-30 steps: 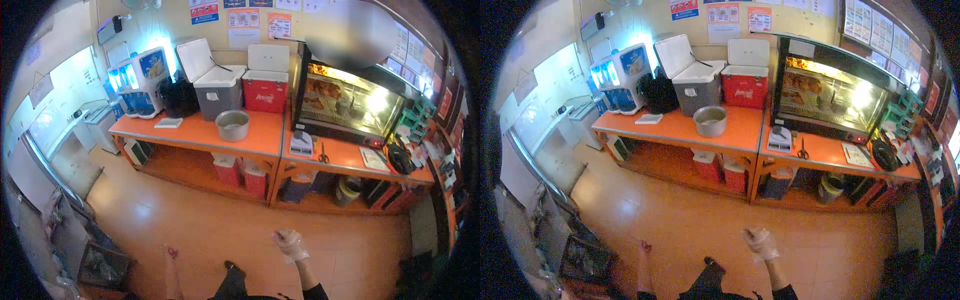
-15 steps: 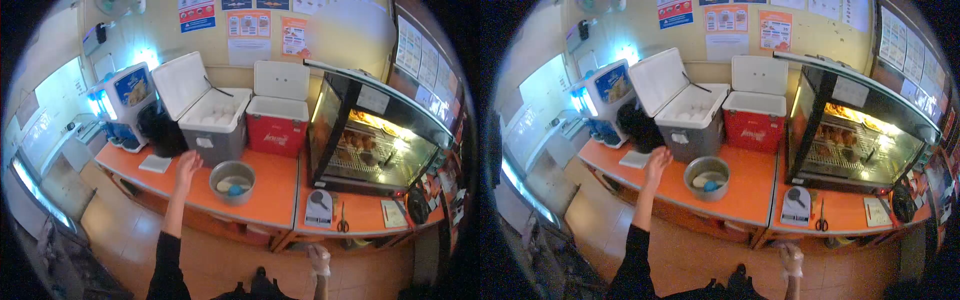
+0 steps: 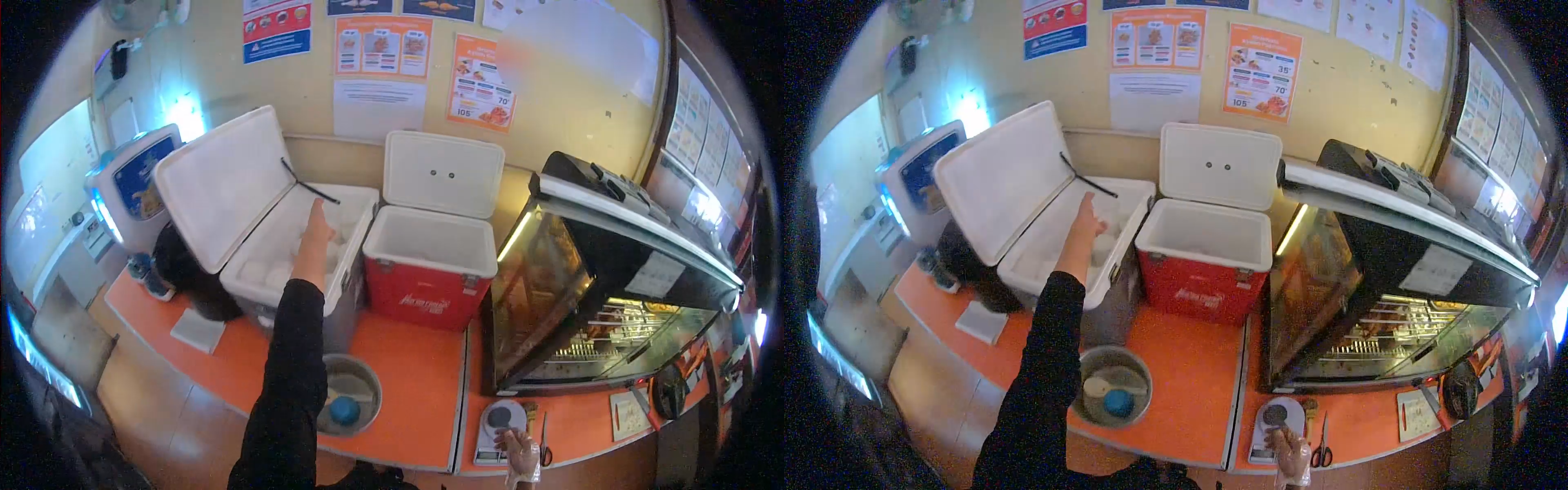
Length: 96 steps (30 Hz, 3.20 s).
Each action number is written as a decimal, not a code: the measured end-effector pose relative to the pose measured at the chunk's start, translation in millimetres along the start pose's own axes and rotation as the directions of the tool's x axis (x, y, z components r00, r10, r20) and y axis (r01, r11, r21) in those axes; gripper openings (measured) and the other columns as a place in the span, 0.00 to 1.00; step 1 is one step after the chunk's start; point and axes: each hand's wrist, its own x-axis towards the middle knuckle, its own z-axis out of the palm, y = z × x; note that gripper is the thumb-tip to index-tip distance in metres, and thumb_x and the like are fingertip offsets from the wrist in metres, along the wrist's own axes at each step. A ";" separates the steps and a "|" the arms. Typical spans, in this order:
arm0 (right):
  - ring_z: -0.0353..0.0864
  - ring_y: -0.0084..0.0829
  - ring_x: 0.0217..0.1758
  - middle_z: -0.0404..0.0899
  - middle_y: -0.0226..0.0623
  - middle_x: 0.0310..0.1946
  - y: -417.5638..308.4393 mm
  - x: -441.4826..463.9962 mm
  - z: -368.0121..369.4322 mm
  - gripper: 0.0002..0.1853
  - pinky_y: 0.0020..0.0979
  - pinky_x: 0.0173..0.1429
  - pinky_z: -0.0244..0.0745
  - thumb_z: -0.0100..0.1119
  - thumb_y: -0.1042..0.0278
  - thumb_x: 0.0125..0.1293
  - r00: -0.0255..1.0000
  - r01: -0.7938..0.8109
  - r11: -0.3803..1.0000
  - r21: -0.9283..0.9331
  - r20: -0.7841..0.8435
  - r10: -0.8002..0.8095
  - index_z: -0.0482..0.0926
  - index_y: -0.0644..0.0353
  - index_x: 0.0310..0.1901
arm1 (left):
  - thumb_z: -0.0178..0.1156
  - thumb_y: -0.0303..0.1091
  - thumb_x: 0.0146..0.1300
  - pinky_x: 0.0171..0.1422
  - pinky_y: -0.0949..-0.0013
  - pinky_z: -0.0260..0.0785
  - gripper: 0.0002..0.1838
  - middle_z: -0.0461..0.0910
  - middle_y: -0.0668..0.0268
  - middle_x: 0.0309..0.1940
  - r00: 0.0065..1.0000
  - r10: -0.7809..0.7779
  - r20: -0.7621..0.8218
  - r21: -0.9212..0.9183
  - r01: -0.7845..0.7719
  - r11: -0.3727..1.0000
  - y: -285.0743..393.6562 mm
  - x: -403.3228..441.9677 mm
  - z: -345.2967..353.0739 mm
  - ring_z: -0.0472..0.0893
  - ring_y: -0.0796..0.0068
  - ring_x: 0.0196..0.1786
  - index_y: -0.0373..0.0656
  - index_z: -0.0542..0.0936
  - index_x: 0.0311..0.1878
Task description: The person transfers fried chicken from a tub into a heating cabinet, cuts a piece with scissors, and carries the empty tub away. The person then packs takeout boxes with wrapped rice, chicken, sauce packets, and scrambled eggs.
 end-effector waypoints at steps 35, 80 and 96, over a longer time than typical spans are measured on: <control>0.79 0.24 0.35 0.81 0.36 0.32 20.8 -204.9 -96.2 0.14 0.28 0.40 0.77 0.55 0.62 0.68 0.721 -0.277 0.952 0.126 -0.628 0.293 0.81 0.67 0.42 | 0.56 0.46 0.56 0.52 0.57 0.72 0.19 0.78 0.58 0.46 0.815 0.447 0.368 -0.148 -0.423 0.894 21.8 -161.7 96.9 0.77 0.59 0.50 0.44 0.76 0.47; 0.82 0.36 0.40 0.83 0.44 0.36 121.0 17.4 -1088.1 0.32 0.37 0.45 0.75 0.65 0.39 0.51 0.847 -0.289 0.933 -0.216 -0.512 0.144 0.79 0.59 0.48 | 0.45 0.58 0.65 0.50 0.53 0.73 0.24 0.75 0.67 0.52 0.107 -0.851 0.514 0.664 0.578 0.474 -847.8 -1028.1 839.3 0.77 0.67 0.52 0.57 0.67 0.59; 0.74 0.42 0.57 0.74 0.47 0.54 337.0 335.1 -1209.0 0.36 0.40 0.59 0.68 0.56 0.43 0.58 0.917 0.026 -0.228 -0.973 0.114 -0.382 0.68 0.62 0.62 | 0.52 0.34 0.60 0.51 0.46 0.75 0.26 0.63 0.58 0.60 0.627 -0.725 0.283 0.252 0.681 0.687 -896.7 -993.7 978.7 0.72 0.53 0.58 0.57 0.62 0.63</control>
